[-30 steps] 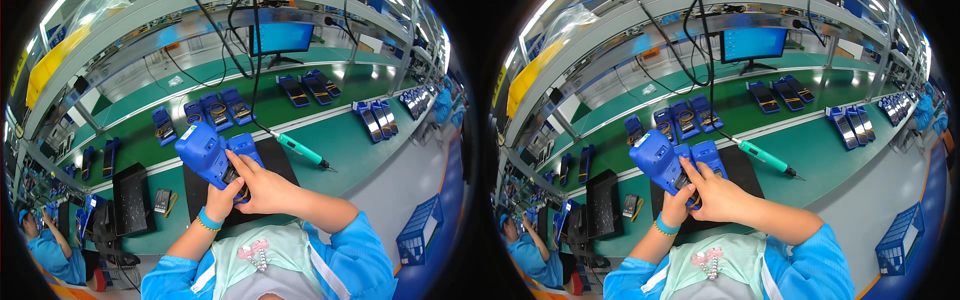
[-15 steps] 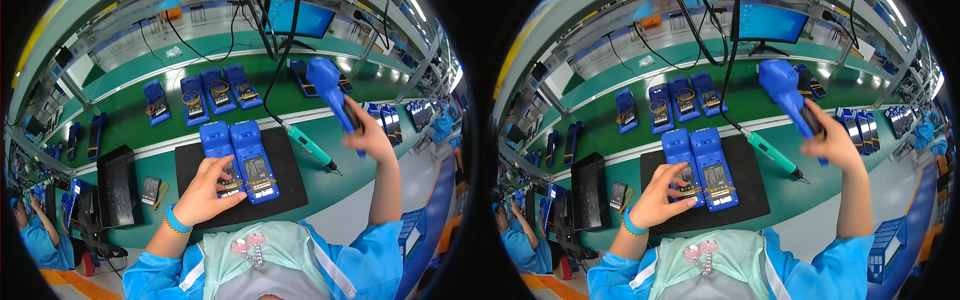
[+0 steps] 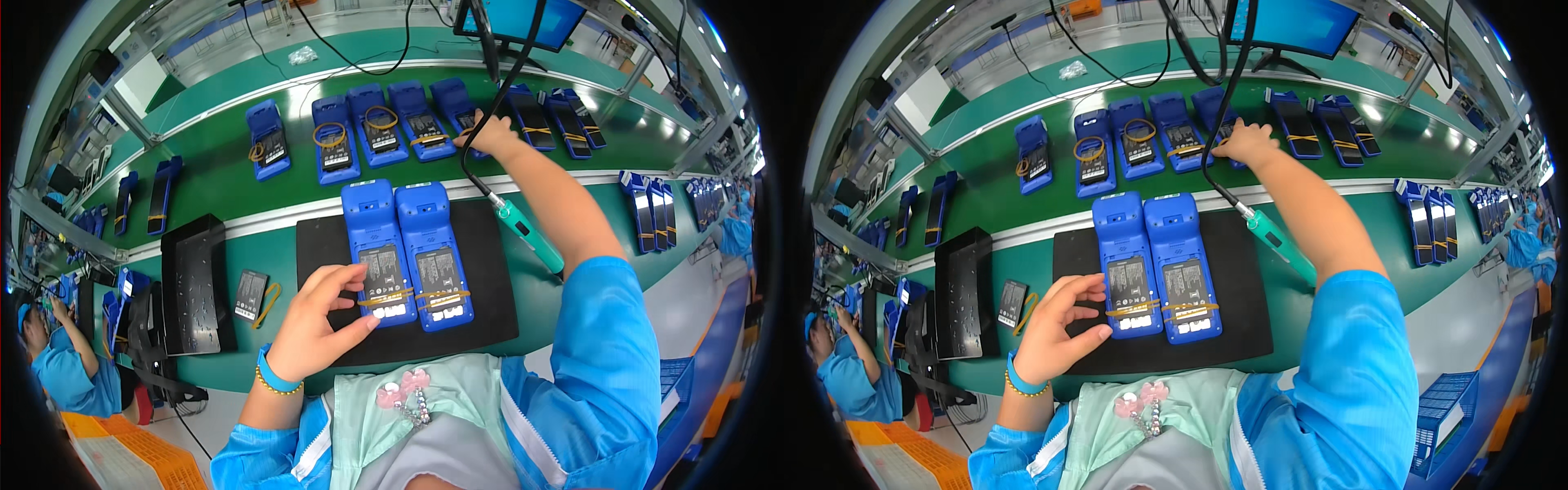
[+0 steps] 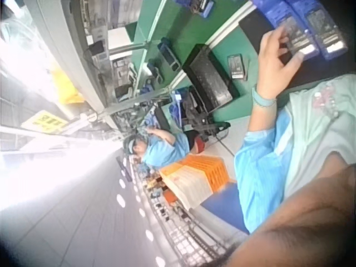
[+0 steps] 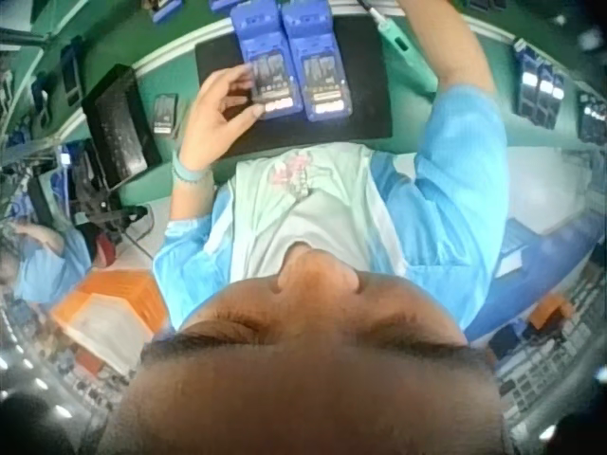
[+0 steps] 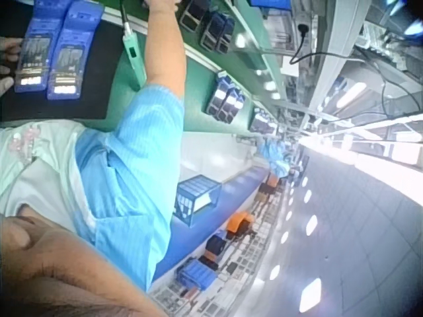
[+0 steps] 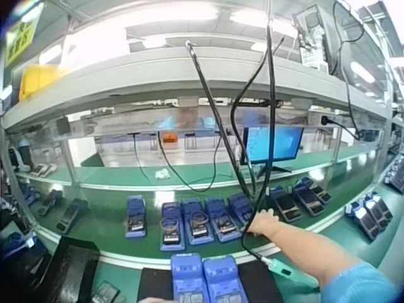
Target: The person assembles electronic handheld devices by screwing together their casing and battery components with an electric screwdriver.
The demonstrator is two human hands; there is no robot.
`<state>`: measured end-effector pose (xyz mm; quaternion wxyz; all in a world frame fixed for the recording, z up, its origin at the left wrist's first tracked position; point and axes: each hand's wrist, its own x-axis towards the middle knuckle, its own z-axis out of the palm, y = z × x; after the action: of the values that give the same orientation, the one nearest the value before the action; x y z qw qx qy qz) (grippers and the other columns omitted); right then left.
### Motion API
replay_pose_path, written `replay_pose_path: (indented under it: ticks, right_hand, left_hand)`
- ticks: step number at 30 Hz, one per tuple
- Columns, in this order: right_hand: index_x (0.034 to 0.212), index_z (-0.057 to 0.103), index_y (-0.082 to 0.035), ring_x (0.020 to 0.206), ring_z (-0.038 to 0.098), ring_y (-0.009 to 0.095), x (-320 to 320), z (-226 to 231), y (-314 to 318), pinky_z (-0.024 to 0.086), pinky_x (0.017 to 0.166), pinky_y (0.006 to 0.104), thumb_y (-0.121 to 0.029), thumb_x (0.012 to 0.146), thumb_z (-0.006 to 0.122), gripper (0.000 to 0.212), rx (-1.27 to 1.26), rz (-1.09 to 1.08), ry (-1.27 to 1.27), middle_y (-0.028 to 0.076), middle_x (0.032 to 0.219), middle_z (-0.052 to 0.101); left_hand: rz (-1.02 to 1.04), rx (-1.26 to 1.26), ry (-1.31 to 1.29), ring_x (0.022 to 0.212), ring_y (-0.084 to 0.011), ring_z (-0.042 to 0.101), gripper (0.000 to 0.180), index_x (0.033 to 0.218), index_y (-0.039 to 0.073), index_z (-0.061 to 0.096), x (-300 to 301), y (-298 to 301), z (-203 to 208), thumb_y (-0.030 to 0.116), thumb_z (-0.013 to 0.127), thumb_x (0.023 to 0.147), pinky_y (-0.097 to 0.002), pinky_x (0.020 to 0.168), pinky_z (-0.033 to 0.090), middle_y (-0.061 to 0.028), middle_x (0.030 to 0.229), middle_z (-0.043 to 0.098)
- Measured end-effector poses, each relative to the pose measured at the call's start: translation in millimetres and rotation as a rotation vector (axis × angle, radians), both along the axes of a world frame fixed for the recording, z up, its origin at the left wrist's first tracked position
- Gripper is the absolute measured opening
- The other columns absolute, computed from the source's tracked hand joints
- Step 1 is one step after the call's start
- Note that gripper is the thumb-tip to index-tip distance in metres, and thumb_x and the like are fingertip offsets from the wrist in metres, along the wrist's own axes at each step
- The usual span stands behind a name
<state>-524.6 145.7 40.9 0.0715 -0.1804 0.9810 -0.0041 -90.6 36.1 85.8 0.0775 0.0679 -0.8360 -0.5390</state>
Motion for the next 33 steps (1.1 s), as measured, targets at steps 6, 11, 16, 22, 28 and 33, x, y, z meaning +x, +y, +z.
replay_pose_path:
  ticks: [6, 11, 16, 22, 28, 33]
  right_hand:
    - [0.144, 0.046, 0.005, 0.123, 0.059, 0.038, 58, 76, 86, 0.046, 0.105, 0.0446, -0.043, 0.08, 0.076, 0.085, -0.417, 0.316, 0.08, 0.026, 0.139, 0.055]
    - [0.129, 0.056, -0.002, 0.119, 0.056, 0.04, 267, 85, 158, 0.047, 0.099, 0.0487, -0.034, 0.072, 0.087, 0.073, -0.621, 0.399, -0.041, 0.024, 0.127, 0.056]
    - [0.154, 0.029, -0.002, 0.132, 0.04, 0.049, 325, -1, 124, 0.039, 0.109, 0.0543, -0.045, 0.062, 0.092, 0.12, -0.423, 0.424, 0.119, 0.034, 0.15, 0.032]
    - [0.153, 0.029, 0.0, 0.127, 0.047, 0.046, 318, -6, 126, 0.043, 0.108, 0.0469, -0.025, 0.064, 0.089, 0.111, -0.67, 0.352, 0.006, 0.034, 0.146, 0.04]
    - [0.157, 0.02, 0.003, 0.142, 0.041, 0.032, 304, 9, 129, 0.037, 0.112, 0.0389, -0.007, 0.076, 0.077, 0.099, -1.498, 0.045, -0.629, 0.027, 0.157, 0.034]
    - [0.156, 0.02, 0.004, 0.137, 0.046, 0.033, 356, 30, 78, 0.04, 0.11, 0.0414, -0.011, 0.069, 0.081, 0.108, -1.375, 0.468, -0.433, 0.029, 0.156, 0.035]
  left_hand:
    - [-0.063, 0.108, 0.032, 0.121, -0.0216, 0.057, 0.063, 0.142, 0.001, 0.05, 3, -1, -5, 0.001, 0.074, 0.084, -0.0359, 0.098, 0.053, -0.0111, 0.128, 0.052]
    - [-0.065, 0.16, 0.049, 0.12, -0.0214, 0.057, 0.061, 0.142, 0.002, 0.049, 9, 9, -7, 0.002, 0.073, 0.086, -0.0347, 0.097, 0.053, -0.0112, 0.127, 0.052]
    - [-0.183, 0.157, 0.03, 0.121, -0.021, 0.057, 0.06, 0.145, 0.002, 0.047, 5, 21, -5, 0.001, 0.071, 0.089, -0.0342, 0.097, 0.053, -0.0118, 0.129, 0.053]
    - [-0.161, 0.272, 0.014, 0.123, -0.0228, 0.056, 0.062, 0.148, 0.002, 0.042, 32, 20, -13, 0.002, 0.068, 0.091, -0.0353, 0.1, 0.051, -0.014, 0.132, 0.054]
    - [-0.22, 0.911, -0.12, 0.131, -0.0307, 0.052, 0.065, 0.153, 0.003, 0.031, 14, 23, -44, 0.031, 0.059, 0.101, -0.0433, 0.106, 0.048, -0.0195, 0.142, 0.049]
    - [-0.188, 1.315, 0.198, 0.131, -0.0284, 0.053, 0.087, 0.144, 0.004, 0.041, 0, 22, -32, 0.075, 0.038, 0.094, -0.049, 0.109, 0.045, -0.0157, 0.142, 0.052]
